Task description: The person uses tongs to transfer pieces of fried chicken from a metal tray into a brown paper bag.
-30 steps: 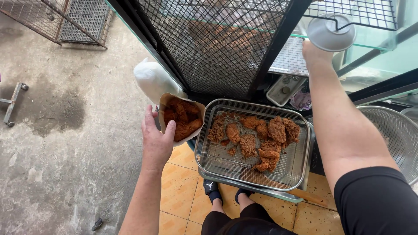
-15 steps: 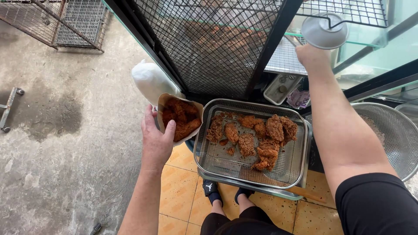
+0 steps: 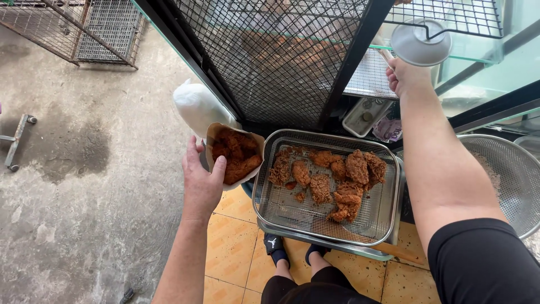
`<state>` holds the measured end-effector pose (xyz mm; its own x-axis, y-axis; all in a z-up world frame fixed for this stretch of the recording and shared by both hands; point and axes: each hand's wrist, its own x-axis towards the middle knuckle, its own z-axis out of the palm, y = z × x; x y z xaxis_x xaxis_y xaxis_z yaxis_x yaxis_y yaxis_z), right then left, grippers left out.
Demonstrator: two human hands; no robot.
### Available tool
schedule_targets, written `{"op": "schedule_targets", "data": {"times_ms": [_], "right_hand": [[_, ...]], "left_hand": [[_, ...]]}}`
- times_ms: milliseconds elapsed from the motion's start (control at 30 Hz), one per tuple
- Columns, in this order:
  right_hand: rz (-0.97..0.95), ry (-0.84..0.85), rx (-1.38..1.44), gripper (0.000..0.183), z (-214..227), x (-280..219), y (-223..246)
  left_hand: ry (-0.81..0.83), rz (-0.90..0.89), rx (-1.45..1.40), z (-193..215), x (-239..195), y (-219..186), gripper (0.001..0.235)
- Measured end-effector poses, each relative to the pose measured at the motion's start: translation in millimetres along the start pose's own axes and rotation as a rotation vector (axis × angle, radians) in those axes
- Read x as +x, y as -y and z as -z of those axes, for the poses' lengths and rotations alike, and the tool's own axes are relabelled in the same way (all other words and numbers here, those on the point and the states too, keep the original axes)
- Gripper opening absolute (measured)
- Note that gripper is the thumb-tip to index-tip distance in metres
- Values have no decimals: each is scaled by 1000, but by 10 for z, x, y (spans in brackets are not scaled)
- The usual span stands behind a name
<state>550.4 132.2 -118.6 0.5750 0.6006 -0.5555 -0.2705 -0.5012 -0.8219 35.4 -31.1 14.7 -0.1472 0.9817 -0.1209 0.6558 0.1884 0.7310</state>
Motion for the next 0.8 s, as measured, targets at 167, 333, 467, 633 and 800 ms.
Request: {"op": "schedule_targets", "data": {"times_ms": [167,333,467,633,800], "right_hand": [[624,-214,-665,18,37,-118,-150],[773,-268,-776,34,-158,-473,-35],[608,-163,-912,34,-327,-80,-50],[1143,-115,-1263,27,-427,531,-172],[539,-67,-880,48,-473,629,-115]], "left_hand": [[-3,-23,-7,-2,21,47,81],[7,-8,-2,-12,30,37,81],[15,1,15,-27,33,39,82],[11,0,14,-40,34,53,82],[27,14,44,7,40,34,82]]}}
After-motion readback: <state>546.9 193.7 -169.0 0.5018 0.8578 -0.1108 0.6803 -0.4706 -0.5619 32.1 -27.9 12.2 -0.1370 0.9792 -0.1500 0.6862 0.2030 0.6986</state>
